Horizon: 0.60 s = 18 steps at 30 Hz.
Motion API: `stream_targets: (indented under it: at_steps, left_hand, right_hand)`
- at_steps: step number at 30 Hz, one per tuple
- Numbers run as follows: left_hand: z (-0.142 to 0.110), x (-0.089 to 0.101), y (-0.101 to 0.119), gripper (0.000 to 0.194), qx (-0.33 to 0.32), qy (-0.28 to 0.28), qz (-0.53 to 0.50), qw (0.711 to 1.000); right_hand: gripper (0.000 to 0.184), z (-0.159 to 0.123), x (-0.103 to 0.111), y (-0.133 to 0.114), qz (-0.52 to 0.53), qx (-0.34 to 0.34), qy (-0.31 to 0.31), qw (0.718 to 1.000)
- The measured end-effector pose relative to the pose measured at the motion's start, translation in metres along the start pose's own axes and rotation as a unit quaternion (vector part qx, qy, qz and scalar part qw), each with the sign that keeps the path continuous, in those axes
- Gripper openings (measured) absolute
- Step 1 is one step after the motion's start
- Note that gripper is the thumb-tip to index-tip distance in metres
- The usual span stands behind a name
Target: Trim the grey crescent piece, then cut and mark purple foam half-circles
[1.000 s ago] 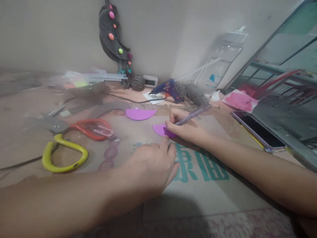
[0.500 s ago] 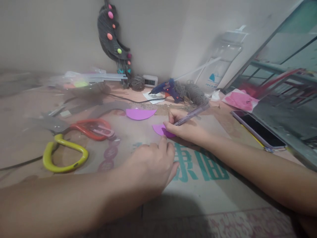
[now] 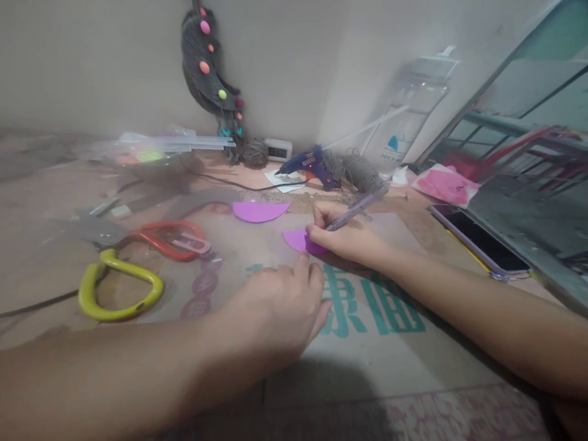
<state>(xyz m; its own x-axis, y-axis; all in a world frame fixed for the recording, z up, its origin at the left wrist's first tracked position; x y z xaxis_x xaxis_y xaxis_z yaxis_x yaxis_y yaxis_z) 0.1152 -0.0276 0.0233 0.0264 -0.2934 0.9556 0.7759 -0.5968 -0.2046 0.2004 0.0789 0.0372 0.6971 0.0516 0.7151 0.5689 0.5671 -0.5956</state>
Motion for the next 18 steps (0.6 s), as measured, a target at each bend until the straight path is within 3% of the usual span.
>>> stream_targets:
  at_steps: [6,18]
  left_hand:
    - [0.002,-0.001,-0.001,0.044,0.007,-0.003,0.004,1.0]
    - [0.002,-0.001,0.0,0.048,0.002,-0.021,0.007,1.0]
  right_hand:
    - [0.023,-0.003,0.012,0.009,0.02,-0.011,0.057,0.998]
    - [0.023,-0.003,0.002,0.006,0.024,0.0,0.007,1.0]
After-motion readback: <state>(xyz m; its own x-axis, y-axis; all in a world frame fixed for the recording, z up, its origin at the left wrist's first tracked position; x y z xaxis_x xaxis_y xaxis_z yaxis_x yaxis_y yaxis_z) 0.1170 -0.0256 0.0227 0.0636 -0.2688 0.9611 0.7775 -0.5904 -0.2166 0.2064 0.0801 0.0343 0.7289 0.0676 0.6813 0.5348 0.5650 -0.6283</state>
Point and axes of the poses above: each hand's wrist, its own z-axis towards the middle knuckle, its own x-axis out of the back of the hand, y = z × x, the point moved 8 cm from there along z, towards the middle knuckle, and after that the axes turned 12 degrees about x, right-handed, at the moved point
